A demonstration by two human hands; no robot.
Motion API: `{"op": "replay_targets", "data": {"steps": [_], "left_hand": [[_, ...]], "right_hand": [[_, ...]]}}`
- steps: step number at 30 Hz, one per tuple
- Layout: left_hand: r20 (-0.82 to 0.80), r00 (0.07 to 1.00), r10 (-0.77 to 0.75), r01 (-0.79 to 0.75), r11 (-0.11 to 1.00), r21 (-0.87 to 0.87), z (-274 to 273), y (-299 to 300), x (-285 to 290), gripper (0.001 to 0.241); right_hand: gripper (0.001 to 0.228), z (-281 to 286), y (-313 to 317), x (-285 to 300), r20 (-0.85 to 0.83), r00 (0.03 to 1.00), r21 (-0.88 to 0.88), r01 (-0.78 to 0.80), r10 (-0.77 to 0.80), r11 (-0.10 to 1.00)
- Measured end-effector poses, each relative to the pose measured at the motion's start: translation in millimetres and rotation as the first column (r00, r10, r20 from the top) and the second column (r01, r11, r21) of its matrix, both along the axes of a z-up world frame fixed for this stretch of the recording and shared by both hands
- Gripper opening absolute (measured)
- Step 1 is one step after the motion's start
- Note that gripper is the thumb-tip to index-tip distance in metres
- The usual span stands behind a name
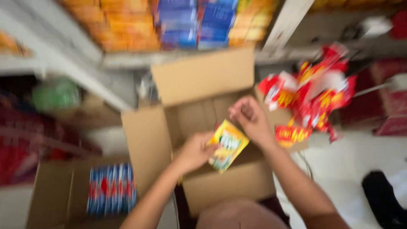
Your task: Packing drink sachets from shelves into a cardboard box on the floor.
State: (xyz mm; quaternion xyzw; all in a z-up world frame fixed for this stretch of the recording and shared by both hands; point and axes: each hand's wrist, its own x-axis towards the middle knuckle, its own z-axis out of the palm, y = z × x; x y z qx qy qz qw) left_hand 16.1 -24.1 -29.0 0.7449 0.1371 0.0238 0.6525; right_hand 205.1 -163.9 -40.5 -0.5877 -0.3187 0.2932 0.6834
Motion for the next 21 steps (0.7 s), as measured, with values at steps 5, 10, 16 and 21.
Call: {"op": "replay_targets", "data": {"steps": [5,10,16,21], "left_hand": [[0.047,0.996,0.074,-0.082,0.976,0.2,80.2,37.1,31.0,0.026],[0.605,0.793,0.079,-0.279,0.929,0.244,156.4,98.1,124.7,0.034],[0.656,0.716,0.24,-0.362,0.93,0.055,208.1,132.1,259.0,0.035],[0.551,0.747,0.372,-0.409,0.91,-0.061,180.2,143.5,318.1,0.032]], "right_hand": [[0.01,-29.4,-14.6,16.1,0.053,0.988,0.0,0.145,-0.145,0.989],[0.011,-47.8,-21.7,-1.7,-0.209,0.977,-0.04,-0.055,0.046,0.998],[0.011,-32.1,-13.1,8.9,-0.178,0.984,-0.003,-0.014,0.014,1.0],[0.02,129.1,26.1,58.5,0.629,0.662,0.303,0.275,-0.408,0.913]]}}
